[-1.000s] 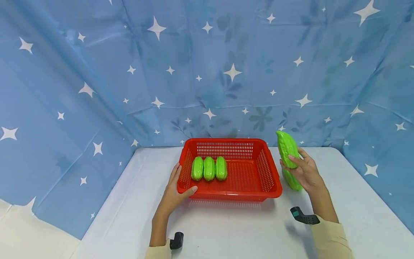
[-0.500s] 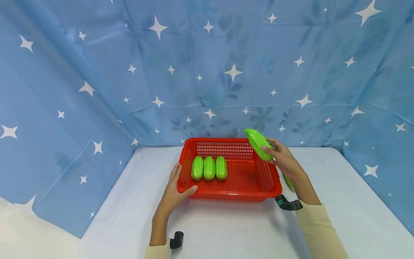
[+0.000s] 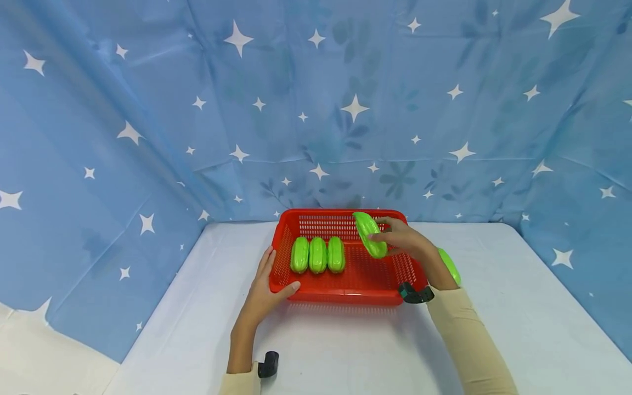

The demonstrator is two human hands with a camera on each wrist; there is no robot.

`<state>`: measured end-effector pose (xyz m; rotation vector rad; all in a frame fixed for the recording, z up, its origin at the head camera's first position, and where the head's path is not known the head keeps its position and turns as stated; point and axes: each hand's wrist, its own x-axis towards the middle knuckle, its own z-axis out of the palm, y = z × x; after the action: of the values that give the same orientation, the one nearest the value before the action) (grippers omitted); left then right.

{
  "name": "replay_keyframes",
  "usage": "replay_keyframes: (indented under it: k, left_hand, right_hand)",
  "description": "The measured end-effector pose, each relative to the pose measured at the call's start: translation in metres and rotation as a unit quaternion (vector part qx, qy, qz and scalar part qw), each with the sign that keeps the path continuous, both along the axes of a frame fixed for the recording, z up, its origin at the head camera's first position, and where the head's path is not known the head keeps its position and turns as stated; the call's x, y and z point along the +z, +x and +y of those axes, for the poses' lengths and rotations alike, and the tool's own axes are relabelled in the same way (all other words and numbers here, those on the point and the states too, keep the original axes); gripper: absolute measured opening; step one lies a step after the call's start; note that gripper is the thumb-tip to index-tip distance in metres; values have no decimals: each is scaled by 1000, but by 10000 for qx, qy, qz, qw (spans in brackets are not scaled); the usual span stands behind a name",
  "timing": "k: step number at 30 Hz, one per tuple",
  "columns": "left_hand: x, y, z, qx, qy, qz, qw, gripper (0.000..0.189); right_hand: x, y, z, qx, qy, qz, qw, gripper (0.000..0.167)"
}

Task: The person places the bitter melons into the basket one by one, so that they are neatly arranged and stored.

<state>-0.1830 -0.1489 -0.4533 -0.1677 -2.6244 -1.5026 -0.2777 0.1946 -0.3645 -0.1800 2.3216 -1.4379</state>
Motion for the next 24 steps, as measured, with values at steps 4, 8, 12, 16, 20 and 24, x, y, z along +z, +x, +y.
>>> replay_keyframes:
  k: [4, 8, 12, 16, 20, 24]
  left_hand:
    - [0, 0, -1, 1, 26, 25, 10000, 106]
    - [0, 0, 0, -31, 58, 22, 10000, 105]
    - [-1, 0, 0, -40, 50, -4, 10000, 105]
    - [-2, 0, 0, -22, 49, -9, 10000, 105]
    - [-2, -1, 1, -22, 31, -23, 10000, 105]
    - [-1, 0, 1, 16, -24, -58, 10000, 105]
  right_hand:
    - [-1, -8, -12, 171, 96, -445, 9988, 80]
    - [-8, -16, -20, 281, 85, -853, 9959, 78]
    - [-17, -25, -27, 374, 103, -1227, 9917, 77]
    - [-24, -32, -33, 269, 437, -1355, 9895, 78]
    - [-30, -37, -36, 37, 859, -1441, 9858, 81]
    - [-32, -39, -39, -120, 961, -1524, 9836, 75]
